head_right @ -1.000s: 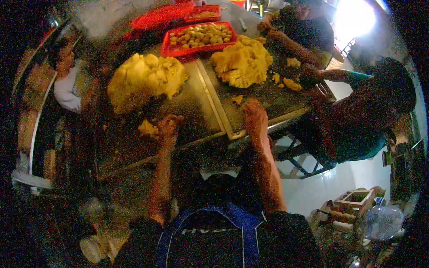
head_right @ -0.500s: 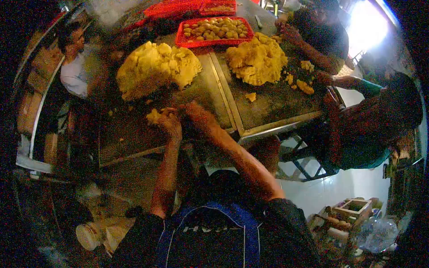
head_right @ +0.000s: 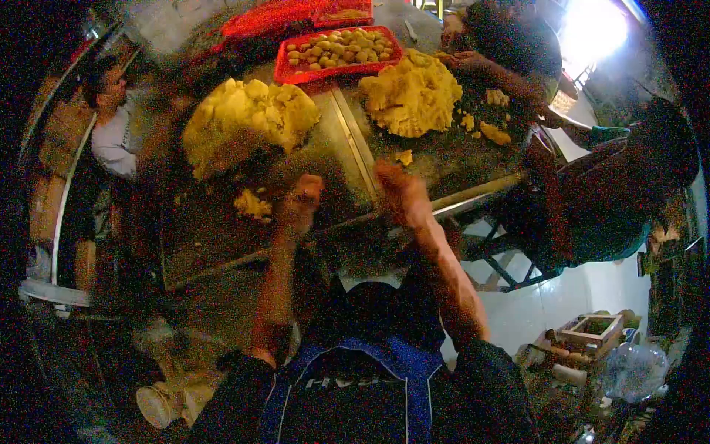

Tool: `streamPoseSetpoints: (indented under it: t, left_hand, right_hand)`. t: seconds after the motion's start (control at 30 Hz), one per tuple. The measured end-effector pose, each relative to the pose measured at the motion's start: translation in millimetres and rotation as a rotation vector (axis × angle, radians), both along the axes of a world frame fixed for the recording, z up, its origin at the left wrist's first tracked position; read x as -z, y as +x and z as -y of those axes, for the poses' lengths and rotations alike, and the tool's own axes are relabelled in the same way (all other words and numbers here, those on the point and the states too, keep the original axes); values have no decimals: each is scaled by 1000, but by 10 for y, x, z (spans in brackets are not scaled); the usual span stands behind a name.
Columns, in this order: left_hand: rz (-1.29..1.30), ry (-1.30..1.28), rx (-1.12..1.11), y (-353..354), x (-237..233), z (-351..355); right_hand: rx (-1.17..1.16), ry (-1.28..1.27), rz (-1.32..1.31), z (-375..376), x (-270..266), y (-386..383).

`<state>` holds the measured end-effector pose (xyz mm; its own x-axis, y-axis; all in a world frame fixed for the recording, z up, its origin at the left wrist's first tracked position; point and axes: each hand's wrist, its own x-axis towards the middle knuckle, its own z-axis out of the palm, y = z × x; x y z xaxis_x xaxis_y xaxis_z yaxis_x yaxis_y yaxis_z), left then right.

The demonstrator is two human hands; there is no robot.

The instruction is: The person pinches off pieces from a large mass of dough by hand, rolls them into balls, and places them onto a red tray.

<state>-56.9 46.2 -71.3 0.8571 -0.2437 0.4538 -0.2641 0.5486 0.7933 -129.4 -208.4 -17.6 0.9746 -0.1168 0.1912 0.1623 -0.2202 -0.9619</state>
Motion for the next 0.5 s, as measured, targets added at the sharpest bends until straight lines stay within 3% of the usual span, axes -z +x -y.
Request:
streamPoseSetpoints:
  t: [0.03, 0.07, 0.1, 0.17, 0.2, 0.27, 0.4, 0.47, 0.5]
  left_hand:
    - [301, 390, -195, -97, -241, 117]
    - [591, 788, -388, -201, -344, 178]
    - [581, 798, -391, -228, -326, 199]
    - [371, 798, -248, -185, -319, 245]
    - [374, 802, -241, -202, -363, 264]
    - [434, 929, -421, -247, -445, 291]
    - [407, 1019, -362, -260, -581, 292]
    - [-42, 942, -99, -337, -865, 268]
    - [-45, 950, -94, -310, -805, 242]
  right_hand:
    - [118, 493, -8, 113, 143, 36]
    - [210, 232, 185, 342, 269, 117]
    - [295, -32, 377, 553, 345, 206]
    - [477, -271, 259, 704, -46, 96]
    - [484, -267, 256, 789, -14, 98]
    - [603, -469, 137, 946, 107, 124]
    - [561, -378, 272, 925, 184, 154]
    - [575, -423, 215, 936, 132, 129]
    - [582, -473, 163, 945, 137, 122]
